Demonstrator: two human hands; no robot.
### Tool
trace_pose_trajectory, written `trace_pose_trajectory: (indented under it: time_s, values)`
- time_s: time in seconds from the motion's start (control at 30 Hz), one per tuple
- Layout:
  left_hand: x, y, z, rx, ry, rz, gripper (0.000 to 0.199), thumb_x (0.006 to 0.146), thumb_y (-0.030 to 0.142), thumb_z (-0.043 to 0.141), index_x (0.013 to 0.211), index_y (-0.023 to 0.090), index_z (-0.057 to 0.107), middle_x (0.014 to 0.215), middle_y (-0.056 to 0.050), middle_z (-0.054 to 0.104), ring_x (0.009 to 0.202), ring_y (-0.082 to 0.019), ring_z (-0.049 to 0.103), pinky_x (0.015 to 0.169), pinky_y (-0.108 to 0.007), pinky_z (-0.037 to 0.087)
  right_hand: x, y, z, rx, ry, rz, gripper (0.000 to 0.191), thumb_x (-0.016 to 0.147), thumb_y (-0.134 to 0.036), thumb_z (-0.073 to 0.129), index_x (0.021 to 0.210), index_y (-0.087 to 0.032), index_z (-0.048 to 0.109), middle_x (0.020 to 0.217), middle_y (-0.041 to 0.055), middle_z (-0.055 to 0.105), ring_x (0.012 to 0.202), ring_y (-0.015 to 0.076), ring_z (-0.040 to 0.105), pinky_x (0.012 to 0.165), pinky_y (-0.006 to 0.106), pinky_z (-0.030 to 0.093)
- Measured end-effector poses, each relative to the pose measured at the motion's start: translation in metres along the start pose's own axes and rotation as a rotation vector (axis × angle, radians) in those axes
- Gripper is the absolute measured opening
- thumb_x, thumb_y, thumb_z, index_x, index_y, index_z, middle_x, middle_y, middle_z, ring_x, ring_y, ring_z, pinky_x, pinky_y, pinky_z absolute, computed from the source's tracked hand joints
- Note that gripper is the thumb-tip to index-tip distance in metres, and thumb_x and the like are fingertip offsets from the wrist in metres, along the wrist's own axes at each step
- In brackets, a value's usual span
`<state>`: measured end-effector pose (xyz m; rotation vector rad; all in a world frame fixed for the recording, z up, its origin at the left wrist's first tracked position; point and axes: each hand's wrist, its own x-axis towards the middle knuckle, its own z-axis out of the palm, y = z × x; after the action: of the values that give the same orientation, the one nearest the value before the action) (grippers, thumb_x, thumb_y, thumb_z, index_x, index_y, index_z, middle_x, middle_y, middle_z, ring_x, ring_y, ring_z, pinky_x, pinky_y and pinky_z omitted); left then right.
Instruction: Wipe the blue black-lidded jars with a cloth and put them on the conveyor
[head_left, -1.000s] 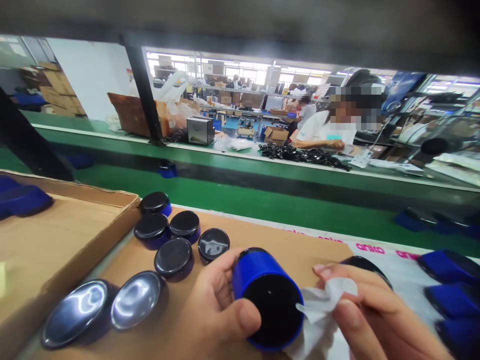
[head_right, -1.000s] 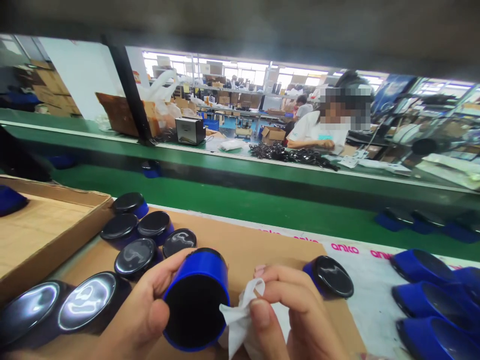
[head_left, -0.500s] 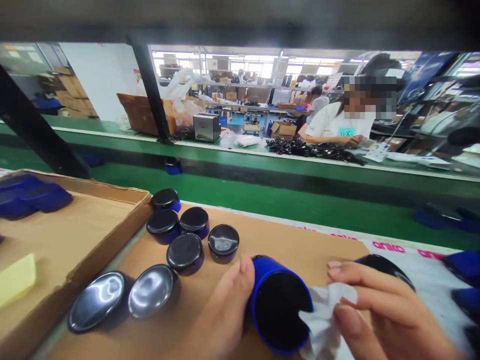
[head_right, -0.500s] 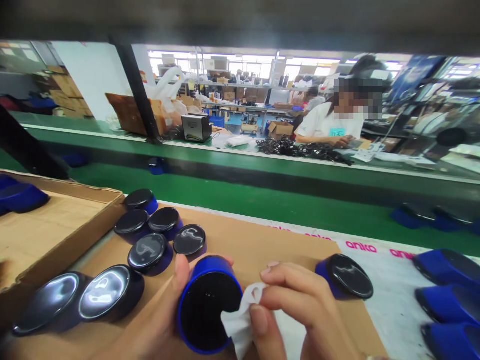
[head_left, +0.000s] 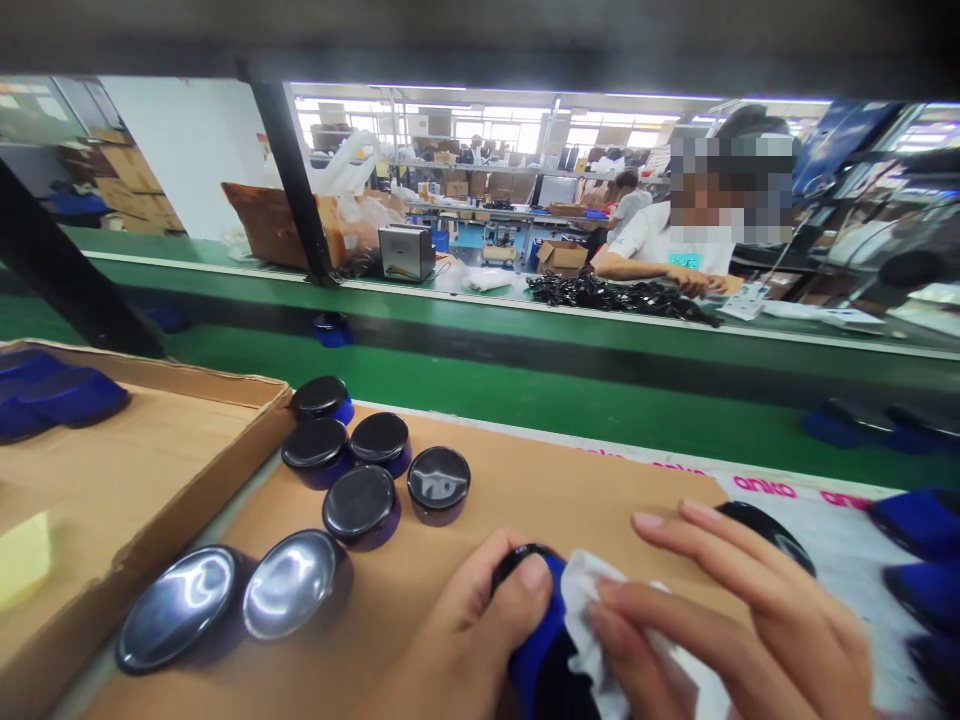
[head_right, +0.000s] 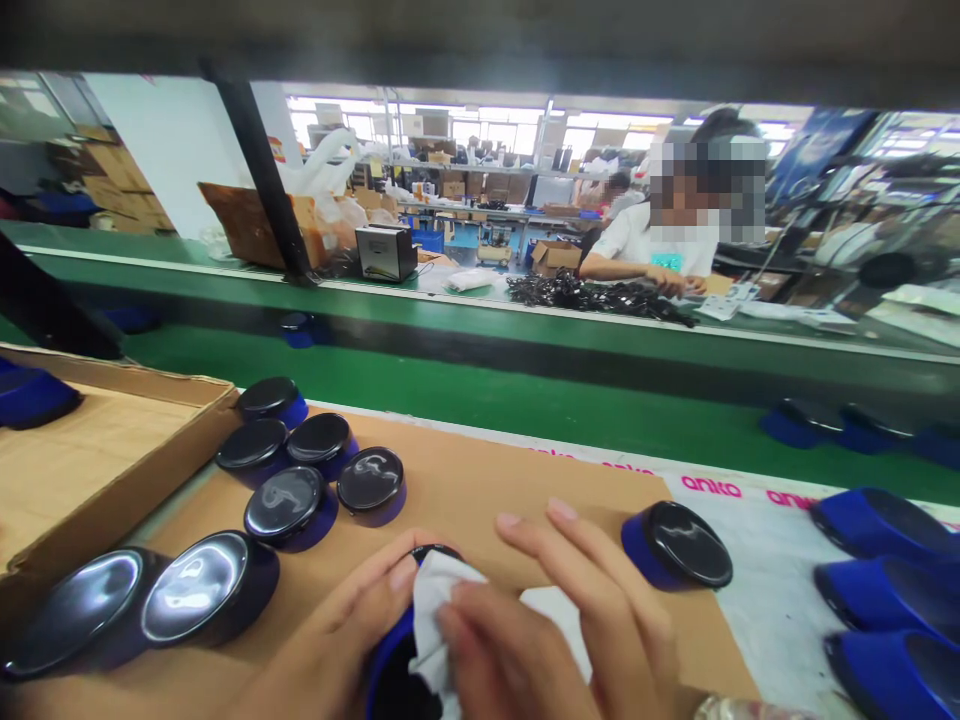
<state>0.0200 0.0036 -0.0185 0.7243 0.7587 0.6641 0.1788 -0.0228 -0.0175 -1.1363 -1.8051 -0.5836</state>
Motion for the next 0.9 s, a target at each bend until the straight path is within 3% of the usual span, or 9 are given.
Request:
trace_pose_trajectory:
  time_s: [0.07,0.17,0.27,0.33,0.43,0.6,0.73,0.9]
  values:
    - [0.001,0.004,-0.002,0.027,-0.009,0.046,0.043,0.077,0.06,0.064,0.093,0.021,0.061,0.077,0.003,0.056,0.079,-0.015,0.054,0.079,-0.025,0.042,0.002,0.009,0.0,-0.017,-0.012,-0.004,0.014,0.082,-0.008,0.062,0.089,-0.019,0.061,0.108,0.0061,0.056,0.111,0.0226,0.051,0.094,0.035,0.038]
    - [0.0,0.01,-0.007,0.123,0.064,0.051,0.053,0.074,0.068,0.061,0.102,0.022,0.062,0.096,-0.002,0.064,0.097,-0.022,0.056,0.085,-0.029,0.042,0.001,0.019,-0.001,0.075,-0.039,0.086,0.016,0.083,-0.007,0.059,0.095,-0.018,0.062,0.102,0.0058,0.06,0.107,0.0203,0.055,0.094,0.035,0.04]
    - [0.0,0.012,-0.011,0.183,0.059,0.062,0.061,0.073,0.075,0.052,0.101,0.022,0.061,0.097,-0.004,0.066,0.089,-0.024,0.058,0.081,-0.033,0.041,-0.003,0.026,-0.004,0.243,0.089,0.31,0.018,0.083,-0.01,0.06,0.099,-0.019,0.062,0.095,0.0026,0.064,0.096,0.018,0.061,0.09,0.034,0.045]
    - [0.001,0.012,-0.011,0.194,0.012,0.077,0.06,0.076,0.075,0.048,0.097,0.02,0.062,0.094,-0.005,0.067,0.083,-0.023,0.057,0.077,-0.033,0.041,-0.004,0.031,-0.006,0.302,0.174,0.361,0.019,0.083,-0.013,0.061,0.099,-0.021,0.063,0.094,0.0013,0.064,0.09,0.0165,0.062,0.085,0.032,0.047]
    - [0.002,0.009,-0.008,0.182,0.0,0.093,0.055,0.079,0.071,0.049,0.092,0.019,0.063,0.09,-0.004,0.067,0.082,-0.02,0.056,0.08,-0.031,0.041,-0.004,0.033,-0.008,0.329,0.155,0.245,0.021,0.081,-0.011,0.062,0.098,-0.023,0.064,0.09,-0.0003,0.065,0.088,0.0157,0.062,0.083,0.029,0.049]
    - [0.001,-0.001,-0.005,0.013,0.047,0.045,0.049,0.073,0.062,0.067,0.099,0.02,0.063,0.086,-0.001,0.067,0.089,-0.02,0.057,0.082,-0.03,0.04,-0.004,0.006,-0.001,0.186,-0.121,-0.129,0.016,0.082,-0.013,0.062,0.086,-0.028,0.066,0.102,-0.0001,0.061,0.106,0.0158,0.057,0.089,0.026,0.048]
    - [0.002,-0.005,-0.007,0.002,0.076,0.006,0.06,0.069,0.063,0.07,0.107,0.018,0.063,0.098,-0.005,0.071,0.103,-0.027,0.059,0.092,-0.035,0.04,-0.004,-0.002,0.003,0.192,-0.189,-0.118,0.014,0.084,-0.016,0.061,0.085,-0.03,0.064,0.12,-0.002,0.053,0.124,0.0161,0.044,0.104,0.027,0.035]
    - [0.002,-0.001,-0.008,0.072,0.151,0.001,0.054,0.077,0.06,0.062,0.11,0.017,0.066,0.119,-0.009,0.067,0.122,-0.033,0.05,0.103,-0.042,0.035,0.0,0.01,0.002,0.177,-0.216,-0.179,0.018,0.082,-0.014,0.063,0.098,-0.024,0.062,0.109,0.005,0.056,0.114,0.0172,0.052,0.093,0.027,0.045]
